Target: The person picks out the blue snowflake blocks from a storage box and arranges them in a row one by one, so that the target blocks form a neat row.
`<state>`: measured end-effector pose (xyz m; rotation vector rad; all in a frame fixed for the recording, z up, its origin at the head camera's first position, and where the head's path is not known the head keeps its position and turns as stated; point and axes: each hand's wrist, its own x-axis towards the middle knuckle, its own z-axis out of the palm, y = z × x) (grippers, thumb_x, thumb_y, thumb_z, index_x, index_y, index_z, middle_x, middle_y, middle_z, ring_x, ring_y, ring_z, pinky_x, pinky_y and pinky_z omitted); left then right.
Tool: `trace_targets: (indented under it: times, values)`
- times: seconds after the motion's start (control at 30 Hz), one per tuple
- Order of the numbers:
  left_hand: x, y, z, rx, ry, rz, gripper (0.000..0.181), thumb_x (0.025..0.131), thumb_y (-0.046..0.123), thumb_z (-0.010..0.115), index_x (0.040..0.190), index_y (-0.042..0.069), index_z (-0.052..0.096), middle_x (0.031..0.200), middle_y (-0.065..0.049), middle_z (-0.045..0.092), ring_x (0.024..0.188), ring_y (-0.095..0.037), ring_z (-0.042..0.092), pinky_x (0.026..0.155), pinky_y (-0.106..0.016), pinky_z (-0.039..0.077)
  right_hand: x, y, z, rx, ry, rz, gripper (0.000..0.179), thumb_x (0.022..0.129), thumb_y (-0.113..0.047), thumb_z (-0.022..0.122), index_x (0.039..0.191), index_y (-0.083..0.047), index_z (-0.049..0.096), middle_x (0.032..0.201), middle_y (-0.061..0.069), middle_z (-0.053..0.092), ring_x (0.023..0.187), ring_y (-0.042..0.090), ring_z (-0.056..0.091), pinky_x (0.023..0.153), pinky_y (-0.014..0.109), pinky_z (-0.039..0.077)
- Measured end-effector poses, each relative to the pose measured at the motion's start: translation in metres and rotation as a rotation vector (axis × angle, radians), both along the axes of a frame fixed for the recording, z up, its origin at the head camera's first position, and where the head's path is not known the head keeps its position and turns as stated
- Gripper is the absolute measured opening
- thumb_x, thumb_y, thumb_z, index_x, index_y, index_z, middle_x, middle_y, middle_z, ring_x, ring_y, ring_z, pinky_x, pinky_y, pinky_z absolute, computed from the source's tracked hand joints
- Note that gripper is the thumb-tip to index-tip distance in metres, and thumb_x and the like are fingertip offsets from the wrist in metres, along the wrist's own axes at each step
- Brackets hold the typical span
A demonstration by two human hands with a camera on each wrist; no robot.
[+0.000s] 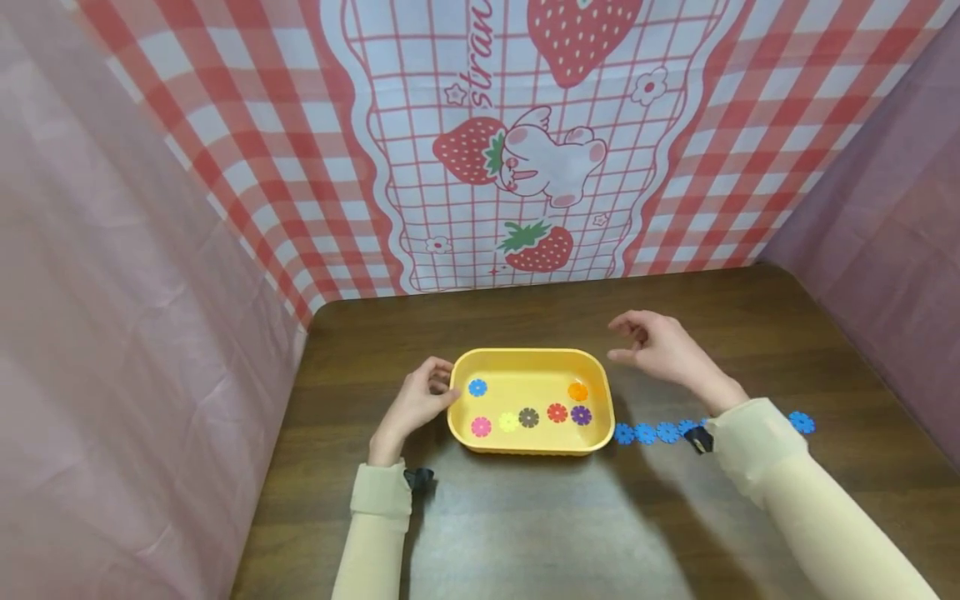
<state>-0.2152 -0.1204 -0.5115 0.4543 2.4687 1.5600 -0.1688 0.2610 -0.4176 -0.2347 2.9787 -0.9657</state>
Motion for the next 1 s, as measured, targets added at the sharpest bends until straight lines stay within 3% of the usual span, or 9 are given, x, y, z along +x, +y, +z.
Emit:
trace_targets:
  times: [0.23,0.53,1.0]
  values:
    - [0.0,0.0,-0.001,-0.005,-0.001,-0.007,0.035,0.085,0.0,0.074,0.117,-0.002,0.059,0.105,-0.016,0.067,0.088,-0.028,0.066,0.079,-0.04,0.056,-0.02,-0.049,-0.007,-0.005,-0.041,0.036,0.037,0.085,-0.013,0.079,0.118,-0.001,0.066,0.107,0.016,0.064,0.08,0.026,0.053,0.07,0.036,0.052]
    - [-0.003,-0.001,-0.003,-0.026,-0.001,-0.005,0.036,0.085,0.0,0.074,0.118,-0.001,0.059,0.106,-0.015,0.067,0.089,-0.028,0.065,0.08,-0.04,0.056,-0.035,-0.092,-0.019,-0.015,-0.082,0.101,0.036,0.086,-0.014,0.079,0.118,-0.001,0.068,0.105,0.015,0.065,0.086,0.026,0.054,0.082,0.04,0.051]
    - [-0.004,-0.002,-0.003,-0.021,0.014,-0.019,0.036,0.085,0.001,0.074,0.117,-0.002,0.059,0.106,-0.017,0.068,0.088,-0.028,0.066,0.081,-0.041,0.056,-0.059,-0.155,-0.047,0.16,-0.137,0.305,0.046,0.084,-0.024,0.081,0.121,0.0,0.068,0.106,0.014,0.069,0.095,0.027,0.063,0.087,0.042,0.052]
